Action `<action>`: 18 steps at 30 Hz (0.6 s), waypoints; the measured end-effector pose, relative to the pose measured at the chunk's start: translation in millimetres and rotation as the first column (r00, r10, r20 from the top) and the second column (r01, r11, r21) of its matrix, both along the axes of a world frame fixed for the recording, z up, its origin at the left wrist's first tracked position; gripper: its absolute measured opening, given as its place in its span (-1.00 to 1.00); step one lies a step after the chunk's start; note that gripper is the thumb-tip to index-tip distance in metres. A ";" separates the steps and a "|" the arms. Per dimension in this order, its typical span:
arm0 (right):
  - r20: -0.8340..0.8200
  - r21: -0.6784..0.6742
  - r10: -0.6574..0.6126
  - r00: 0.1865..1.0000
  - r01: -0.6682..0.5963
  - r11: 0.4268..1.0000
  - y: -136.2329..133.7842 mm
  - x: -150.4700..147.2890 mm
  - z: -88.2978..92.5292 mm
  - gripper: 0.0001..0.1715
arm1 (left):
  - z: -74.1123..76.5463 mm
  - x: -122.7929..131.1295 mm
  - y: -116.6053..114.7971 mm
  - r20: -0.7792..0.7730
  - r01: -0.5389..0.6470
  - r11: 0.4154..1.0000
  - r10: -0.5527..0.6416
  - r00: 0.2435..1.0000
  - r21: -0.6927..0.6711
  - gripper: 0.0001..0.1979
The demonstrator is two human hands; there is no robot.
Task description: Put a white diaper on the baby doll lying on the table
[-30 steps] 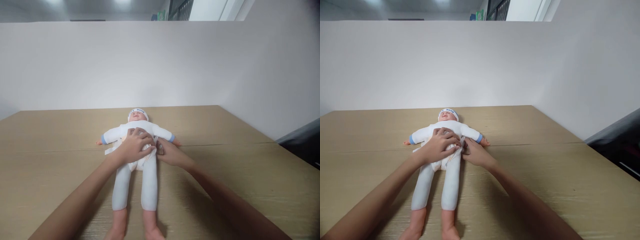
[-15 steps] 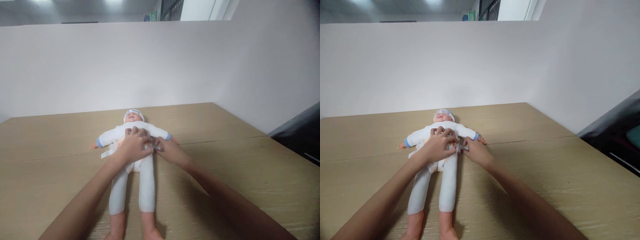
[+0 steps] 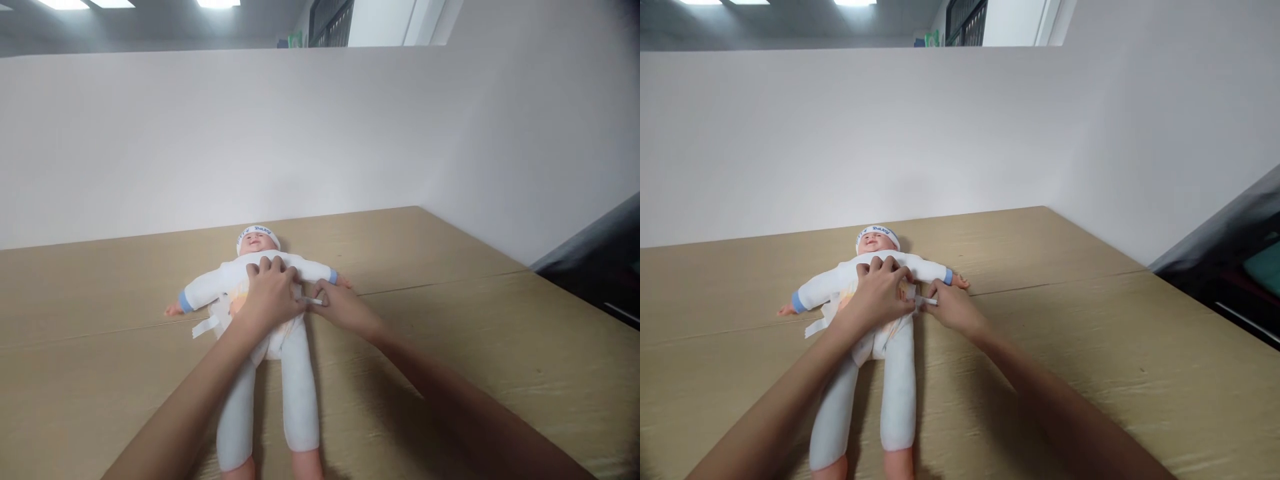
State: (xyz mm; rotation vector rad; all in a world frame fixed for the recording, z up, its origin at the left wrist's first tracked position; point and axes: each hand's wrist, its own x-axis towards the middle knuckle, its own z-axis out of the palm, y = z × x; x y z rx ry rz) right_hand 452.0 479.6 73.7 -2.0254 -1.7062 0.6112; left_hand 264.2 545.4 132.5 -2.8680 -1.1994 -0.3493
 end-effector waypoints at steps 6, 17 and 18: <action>-0.105 -0.067 0.083 0.991 -0.090 0.994 14.4 12.9 -7.4 -0.57 | -3.6 -1.0 0.0 0.012 0.001 1.000 -0.001 1.000 0.018 -0.58; -0.363 0.124 0.268 0.892 -0.239 0.963 10.5 12.5 16.0 -0.50 | -4.9 -1.4 -0.4 0.068 -0.024 1.000 0.024 0.997 -0.005 -0.66; -0.395 0.136 0.279 0.875 -0.244 0.960 10.4 10.3 15.4 -0.49 | -4.8 -1.4 -0.5 0.077 -0.033 0.999 0.034 0.996 -0.012 -0.68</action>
